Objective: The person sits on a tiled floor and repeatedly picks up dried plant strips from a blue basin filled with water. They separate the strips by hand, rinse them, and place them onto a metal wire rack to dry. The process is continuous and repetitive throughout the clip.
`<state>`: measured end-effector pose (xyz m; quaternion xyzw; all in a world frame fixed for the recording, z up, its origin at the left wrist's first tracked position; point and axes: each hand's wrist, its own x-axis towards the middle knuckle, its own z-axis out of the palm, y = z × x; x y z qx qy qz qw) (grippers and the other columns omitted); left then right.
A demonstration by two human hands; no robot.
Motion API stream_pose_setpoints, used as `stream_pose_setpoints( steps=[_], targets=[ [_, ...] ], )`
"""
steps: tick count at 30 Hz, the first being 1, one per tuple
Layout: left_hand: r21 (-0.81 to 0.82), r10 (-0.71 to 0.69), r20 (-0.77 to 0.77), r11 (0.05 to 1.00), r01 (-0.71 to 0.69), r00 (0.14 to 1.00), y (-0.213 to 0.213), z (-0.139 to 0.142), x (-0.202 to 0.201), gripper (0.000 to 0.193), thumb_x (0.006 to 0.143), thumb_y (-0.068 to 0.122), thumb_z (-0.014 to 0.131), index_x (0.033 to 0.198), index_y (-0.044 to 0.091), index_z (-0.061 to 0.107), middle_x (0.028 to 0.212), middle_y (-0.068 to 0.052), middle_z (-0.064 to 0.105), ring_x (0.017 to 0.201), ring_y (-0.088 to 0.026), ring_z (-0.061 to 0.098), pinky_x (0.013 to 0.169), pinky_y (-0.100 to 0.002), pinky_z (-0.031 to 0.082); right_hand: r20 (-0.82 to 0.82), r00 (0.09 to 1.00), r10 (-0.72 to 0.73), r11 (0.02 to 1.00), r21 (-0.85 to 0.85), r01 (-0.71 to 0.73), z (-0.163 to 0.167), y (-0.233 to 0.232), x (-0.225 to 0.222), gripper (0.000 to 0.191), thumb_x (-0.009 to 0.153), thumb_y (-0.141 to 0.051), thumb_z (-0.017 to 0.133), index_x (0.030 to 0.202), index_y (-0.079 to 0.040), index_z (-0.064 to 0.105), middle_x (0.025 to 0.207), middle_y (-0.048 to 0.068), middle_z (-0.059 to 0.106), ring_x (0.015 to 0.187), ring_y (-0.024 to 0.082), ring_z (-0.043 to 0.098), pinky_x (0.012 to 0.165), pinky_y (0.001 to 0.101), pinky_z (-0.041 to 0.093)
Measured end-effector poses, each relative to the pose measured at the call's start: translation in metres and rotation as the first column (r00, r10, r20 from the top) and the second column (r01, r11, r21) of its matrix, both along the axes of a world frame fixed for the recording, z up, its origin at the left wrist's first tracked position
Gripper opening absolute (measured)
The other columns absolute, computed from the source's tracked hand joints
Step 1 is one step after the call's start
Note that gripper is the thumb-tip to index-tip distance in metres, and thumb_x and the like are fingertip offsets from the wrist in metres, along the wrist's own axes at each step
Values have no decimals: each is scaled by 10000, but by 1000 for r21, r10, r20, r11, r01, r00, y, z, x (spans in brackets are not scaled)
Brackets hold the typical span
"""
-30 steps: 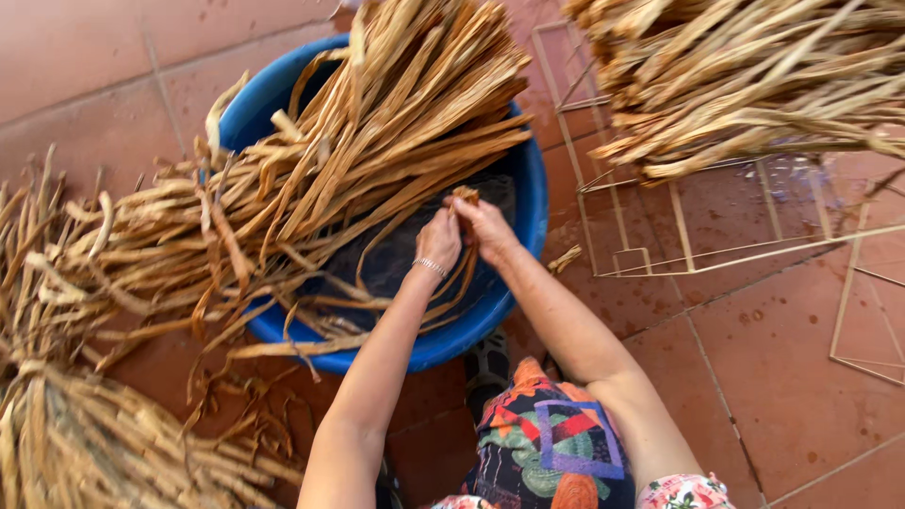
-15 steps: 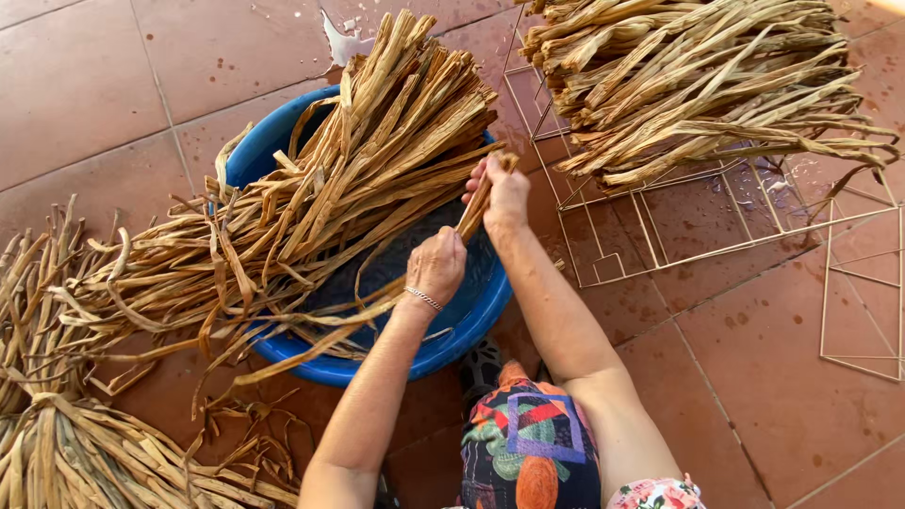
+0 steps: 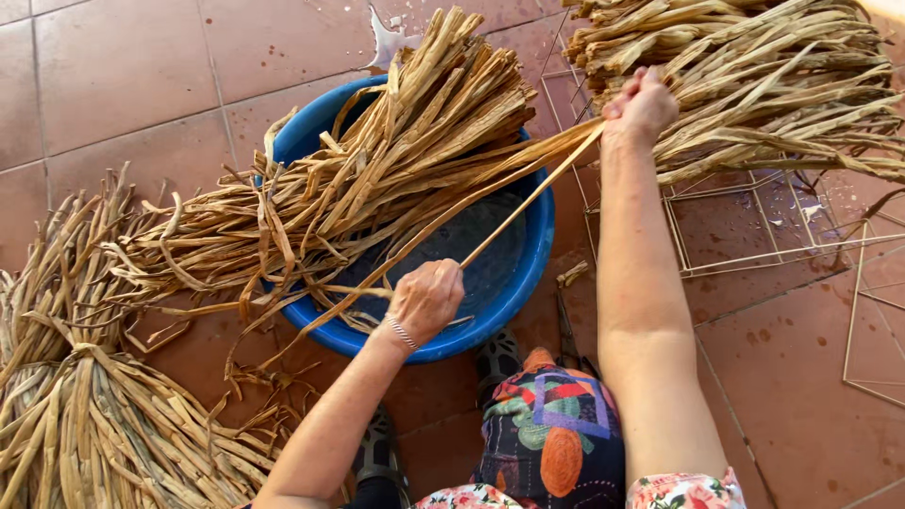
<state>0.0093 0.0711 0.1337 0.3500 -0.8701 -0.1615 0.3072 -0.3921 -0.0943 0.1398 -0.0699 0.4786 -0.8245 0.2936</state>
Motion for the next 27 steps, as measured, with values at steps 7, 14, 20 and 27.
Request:
stream_pose_setpoints(
  steps=[7,14,20,27],
  targets=[
    [-11,-5,86,1000,6,996,7,7,84,122,941,76,581,826,60,546,740,-123,568,749,-300,636,701,-427,538,-119,992,-30,995,-102,18,44,5,-76,212,1020,-118,509,875,-22,631,613,34,551,449,103,395,375,280,310],
    [195,73,669,943,-269,740,-15,-19,115,335,786,135,658,1118,89,659,1064,-143,651,1112,-372,597,916,-589,440,-43,926,375,923,109,-368,36,45,33,203,1095,-216,561,965,-68,608,674,-12,552,513,84,440,443,252,369],
    [290,51,183,951,-104,982,-44,-90,69,469,895,2,562,1353,98,593,1488,-185,560,1417,-364,496,1202,-426,403,83,882,464,853,227,-470,-69,64,125,186,1046,-302,581,1036,-121,621,702,15,579,511,143,534,456,332,480],
    [55,341,256,929,-365,905,-83,-164,-4,703,772,119,698,1416,7,441,1426,-261,490,1328,-448,447,1082,-616,357,-11,727,686,605,564,-563,-157,85,193,229,873,-136,756,1085,-51,736,906,12,735,762,133,665,681,315,546]
  ],
)
